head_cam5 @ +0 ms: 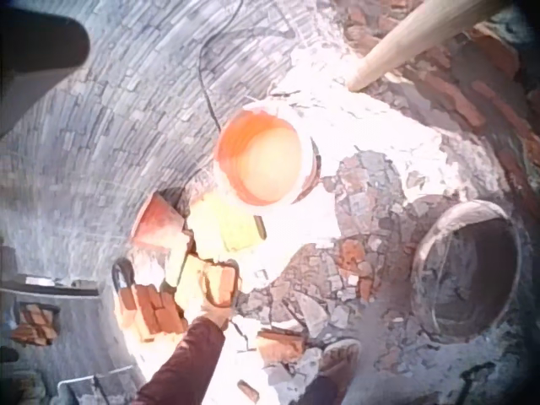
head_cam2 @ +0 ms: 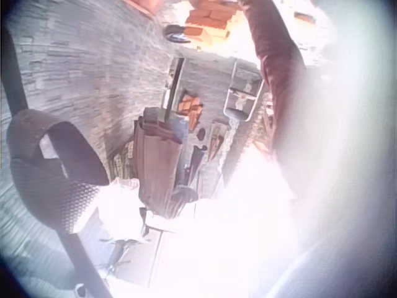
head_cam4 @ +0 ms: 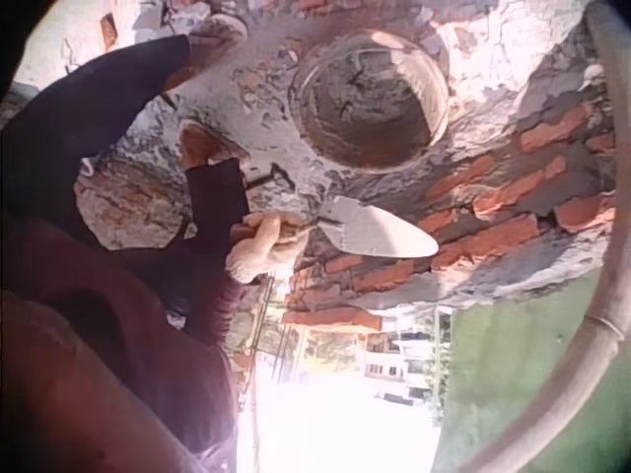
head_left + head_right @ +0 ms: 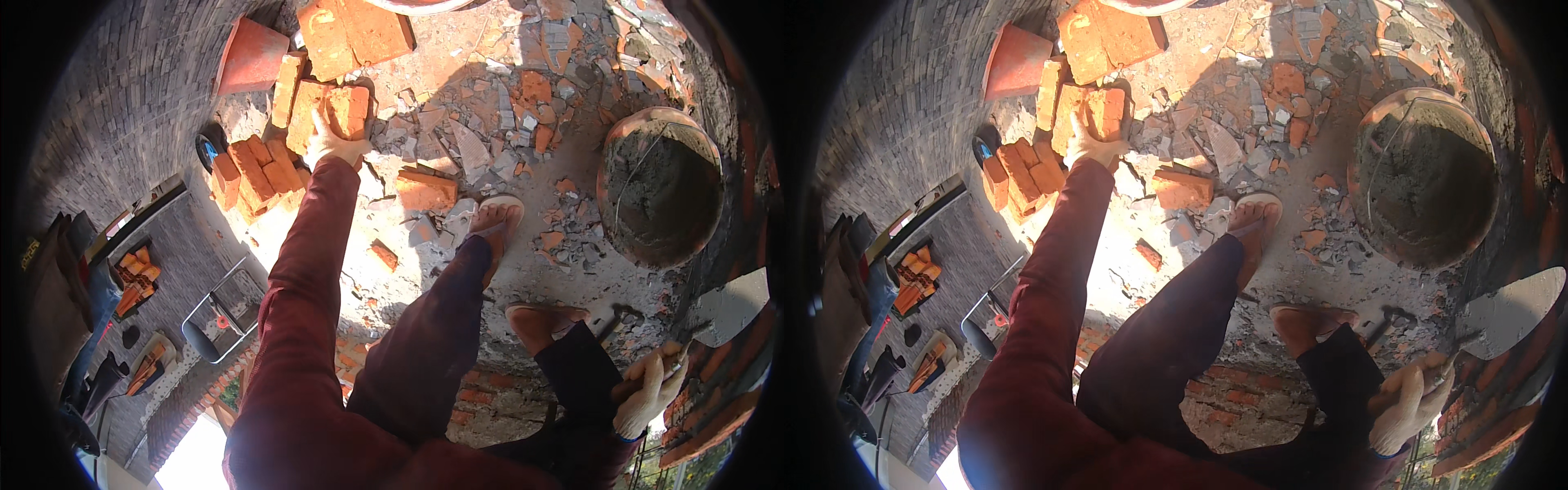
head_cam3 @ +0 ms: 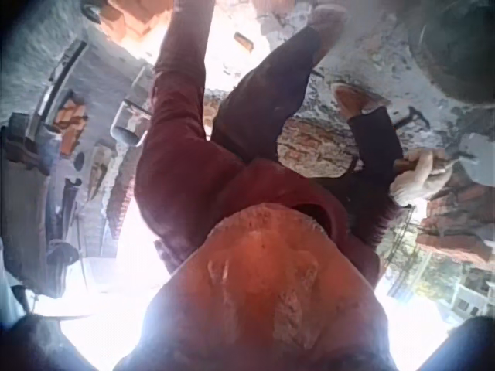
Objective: The person scoops mortar from a bucket with a trowel, spreads it on a brick, and places the brick onto a partially built wall. The person repeats this process, adjusting bricks and applying mortar to build up the wall.
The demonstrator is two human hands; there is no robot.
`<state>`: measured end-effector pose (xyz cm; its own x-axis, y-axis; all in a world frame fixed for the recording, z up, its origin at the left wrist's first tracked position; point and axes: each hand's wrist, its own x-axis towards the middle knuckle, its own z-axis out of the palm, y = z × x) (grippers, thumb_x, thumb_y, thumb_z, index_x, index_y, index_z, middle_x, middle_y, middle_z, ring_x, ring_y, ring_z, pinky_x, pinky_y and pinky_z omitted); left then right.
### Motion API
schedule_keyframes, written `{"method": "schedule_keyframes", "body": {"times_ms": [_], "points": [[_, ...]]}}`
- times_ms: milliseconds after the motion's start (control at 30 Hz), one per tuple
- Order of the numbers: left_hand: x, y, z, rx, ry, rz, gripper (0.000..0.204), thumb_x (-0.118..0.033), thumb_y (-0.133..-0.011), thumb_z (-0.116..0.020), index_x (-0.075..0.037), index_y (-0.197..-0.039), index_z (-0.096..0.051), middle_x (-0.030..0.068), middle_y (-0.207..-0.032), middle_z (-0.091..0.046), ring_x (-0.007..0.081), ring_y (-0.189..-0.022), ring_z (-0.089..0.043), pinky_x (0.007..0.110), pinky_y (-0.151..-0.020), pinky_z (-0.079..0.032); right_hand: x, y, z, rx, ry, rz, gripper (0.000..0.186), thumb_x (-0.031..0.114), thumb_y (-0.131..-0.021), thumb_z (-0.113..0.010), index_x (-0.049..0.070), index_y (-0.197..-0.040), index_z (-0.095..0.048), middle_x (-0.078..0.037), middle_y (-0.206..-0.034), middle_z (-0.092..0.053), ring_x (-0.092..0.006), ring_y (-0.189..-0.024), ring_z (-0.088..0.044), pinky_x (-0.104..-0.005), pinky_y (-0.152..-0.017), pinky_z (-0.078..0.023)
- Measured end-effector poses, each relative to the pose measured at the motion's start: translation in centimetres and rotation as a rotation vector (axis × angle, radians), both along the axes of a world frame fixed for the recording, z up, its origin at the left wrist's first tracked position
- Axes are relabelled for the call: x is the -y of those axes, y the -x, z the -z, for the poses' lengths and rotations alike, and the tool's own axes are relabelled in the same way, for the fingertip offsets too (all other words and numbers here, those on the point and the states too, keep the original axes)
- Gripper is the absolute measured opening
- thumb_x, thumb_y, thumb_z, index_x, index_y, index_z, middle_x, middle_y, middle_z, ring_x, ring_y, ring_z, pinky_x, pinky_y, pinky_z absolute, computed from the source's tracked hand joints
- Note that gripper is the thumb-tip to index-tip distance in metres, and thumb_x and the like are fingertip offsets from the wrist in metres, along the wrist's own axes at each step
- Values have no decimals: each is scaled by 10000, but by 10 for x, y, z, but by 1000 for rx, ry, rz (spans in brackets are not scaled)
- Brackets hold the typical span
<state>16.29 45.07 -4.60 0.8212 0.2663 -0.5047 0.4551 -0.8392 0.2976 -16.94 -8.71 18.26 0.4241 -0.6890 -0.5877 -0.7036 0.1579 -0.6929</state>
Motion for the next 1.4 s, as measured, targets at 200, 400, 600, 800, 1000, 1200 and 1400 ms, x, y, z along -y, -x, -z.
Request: {"method": "schedule_keyframes", "body": {"times_ms": [200,400,600,800,1000,1200,1400], "points": [[-173,33,12,-195,1034,-332,453,-132,-975,-675,83,-1360,-572,210,-1207,-715,268,-1131,-697,374,-986,-566,36,-16,45,325,-102,-44,340,142,-993,-655,-25,-1268,-543,-34,-777,-546,-93,-590,-477,-241,-537,-400],[-40,8,1,112,640,-254,995,-304,-843,-862,-30,-1629,-316,223,-1498,-550,392,-1378,-535,401,-1167,-416,49,19,17,610,-364,-92,449,129,-995,-666,-12,-1368,-459,-161,-881,-641,-237,-672,-645,-351,-625,-555],[14,-30,63,94,-30,230,1554,-560,-563,-995,-41,-1680,-47,295,-1616,-373,404,-1499,-387,461,-1233,-339,7,17,-19,736,-677,250,317,125,-985,-640,-46,-1220,-512,-122,-696,-591,-213,-556,-618,-348,-569,-561],[11,-50,86,205,179,237,1466,-439,-534,-1013,-45,-1670,-175,250,-1586,-422,381,-1421,-484,453,-1195,-407,4,58,-30,604,-665,88,357,135,-961,-721,-19,-1237,-554,-64,-820,-632,-145,-645,-622,-310,-628,-543],[229,-30,-189,573,223,1406,1212,-196,-556,-935,26,-1598,-356,252,-1441,-528,424,-1330,-545,478,-1148,-439,-37,98,-16,1143,-194,462,512,182,-911,-784,14,-1307,-505,-95,-853,-621,-214,-650,-649,-369,-577,-555],[497,31,-332,685,430,2029,1191,-212,-464,-821,-50,-1581,-439,255,-1523,-479,443,-1426,-474,483,-1205,-379,-36,107,-20,1389,74,704,549,167,-911,-728,12,-1362,-455,-106,-864,-610,-224,-676,-640,-388,-586,-570],[661,92,-371,738,557,2325,1141,-190,-466,-781,-80,-1559,-469,225,-1432,-551,422,-1358,-505,437,-1195,-401,-41,122,-38,1420,-11,728,499,107,-910,-718,-14,-1330,-477,-120,-845,-620,-222,-632,-631,-394,-577,-571]]}}
